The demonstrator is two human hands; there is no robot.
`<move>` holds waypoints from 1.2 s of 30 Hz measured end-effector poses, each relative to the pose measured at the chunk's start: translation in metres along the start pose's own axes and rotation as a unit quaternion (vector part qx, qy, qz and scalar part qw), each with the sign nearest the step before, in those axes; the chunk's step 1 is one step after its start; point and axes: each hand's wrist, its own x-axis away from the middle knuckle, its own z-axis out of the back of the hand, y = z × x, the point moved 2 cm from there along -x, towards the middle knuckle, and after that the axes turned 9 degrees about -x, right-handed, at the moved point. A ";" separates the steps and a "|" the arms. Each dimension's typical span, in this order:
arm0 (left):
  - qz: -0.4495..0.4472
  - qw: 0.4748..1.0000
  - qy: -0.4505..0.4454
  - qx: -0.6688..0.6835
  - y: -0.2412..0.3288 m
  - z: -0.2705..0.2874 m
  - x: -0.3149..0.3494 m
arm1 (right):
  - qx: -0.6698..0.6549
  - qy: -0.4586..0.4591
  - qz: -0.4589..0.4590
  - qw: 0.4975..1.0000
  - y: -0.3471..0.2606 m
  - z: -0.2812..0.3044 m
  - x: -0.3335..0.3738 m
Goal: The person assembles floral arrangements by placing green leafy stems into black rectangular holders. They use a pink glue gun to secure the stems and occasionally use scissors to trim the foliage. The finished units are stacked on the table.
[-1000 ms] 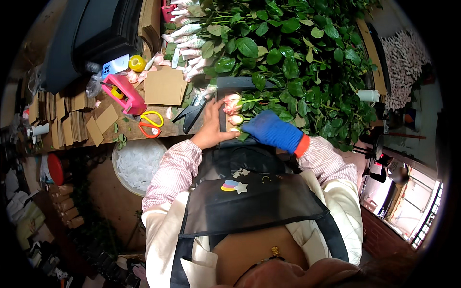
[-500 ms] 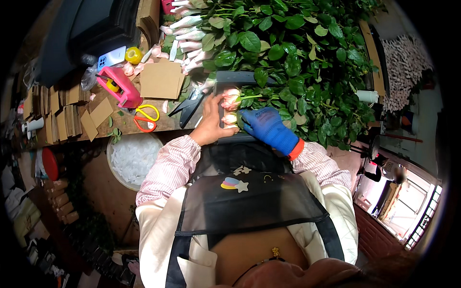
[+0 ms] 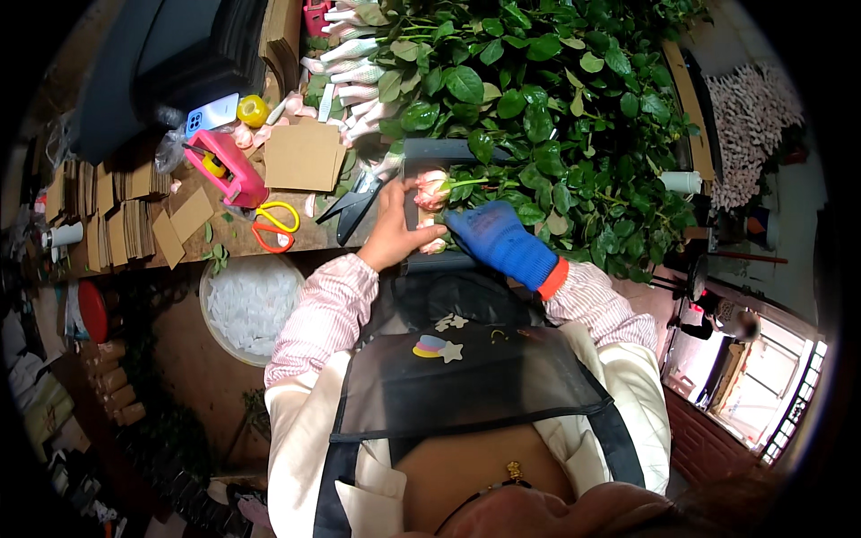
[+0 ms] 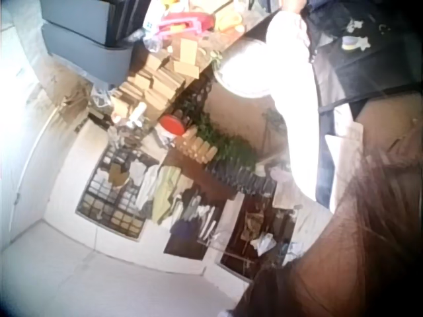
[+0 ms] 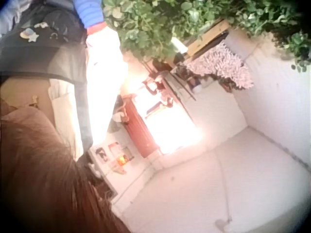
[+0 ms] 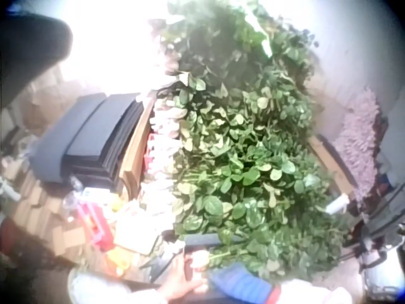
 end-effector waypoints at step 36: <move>0.070 0.989 0.122 0.033 -0.010 -0.021 -0.016 | -0.005 0.104 -0.095 0.990 0.016 0.000 -0.021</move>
